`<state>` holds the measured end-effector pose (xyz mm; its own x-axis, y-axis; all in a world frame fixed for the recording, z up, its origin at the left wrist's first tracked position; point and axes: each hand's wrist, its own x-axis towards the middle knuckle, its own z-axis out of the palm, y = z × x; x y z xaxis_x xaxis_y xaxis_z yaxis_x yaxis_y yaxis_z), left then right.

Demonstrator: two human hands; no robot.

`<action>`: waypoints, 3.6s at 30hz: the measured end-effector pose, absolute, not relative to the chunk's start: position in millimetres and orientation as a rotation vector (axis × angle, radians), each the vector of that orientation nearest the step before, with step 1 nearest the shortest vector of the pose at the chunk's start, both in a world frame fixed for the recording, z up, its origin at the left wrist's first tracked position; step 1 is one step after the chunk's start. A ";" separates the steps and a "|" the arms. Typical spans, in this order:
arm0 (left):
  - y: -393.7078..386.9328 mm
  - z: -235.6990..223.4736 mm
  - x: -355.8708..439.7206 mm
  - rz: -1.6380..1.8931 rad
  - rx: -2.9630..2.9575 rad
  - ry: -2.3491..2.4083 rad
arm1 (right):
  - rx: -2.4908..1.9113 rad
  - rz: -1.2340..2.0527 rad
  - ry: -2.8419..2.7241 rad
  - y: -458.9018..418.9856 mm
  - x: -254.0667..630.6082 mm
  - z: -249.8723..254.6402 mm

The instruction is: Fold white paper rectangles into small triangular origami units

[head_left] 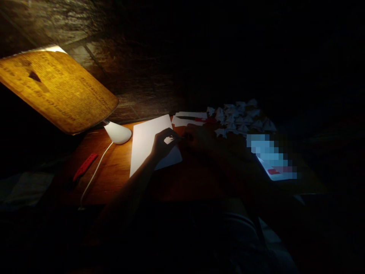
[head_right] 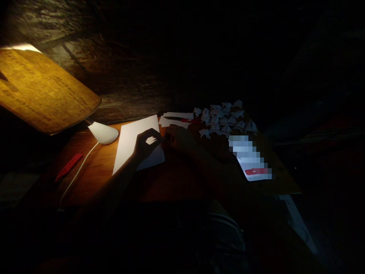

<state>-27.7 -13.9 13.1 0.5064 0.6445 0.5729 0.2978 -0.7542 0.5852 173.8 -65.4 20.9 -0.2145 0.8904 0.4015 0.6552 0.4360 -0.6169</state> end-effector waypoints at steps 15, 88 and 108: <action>-13.2 12.1 -28.3 1.120 2.377 0.762 | -1.292 0.419 -1.974 -63.6 174.0 19.2; -13.6 13.5 -28.5 1.094 2.387 0.776 | -1.300 0.419 -1.971 -62.6 172.6 16.3; -12.6 13.4 -28.5 1.102 2.377 0.785 | -1.308 0.412 -1.958 -63.7 172.7 17.7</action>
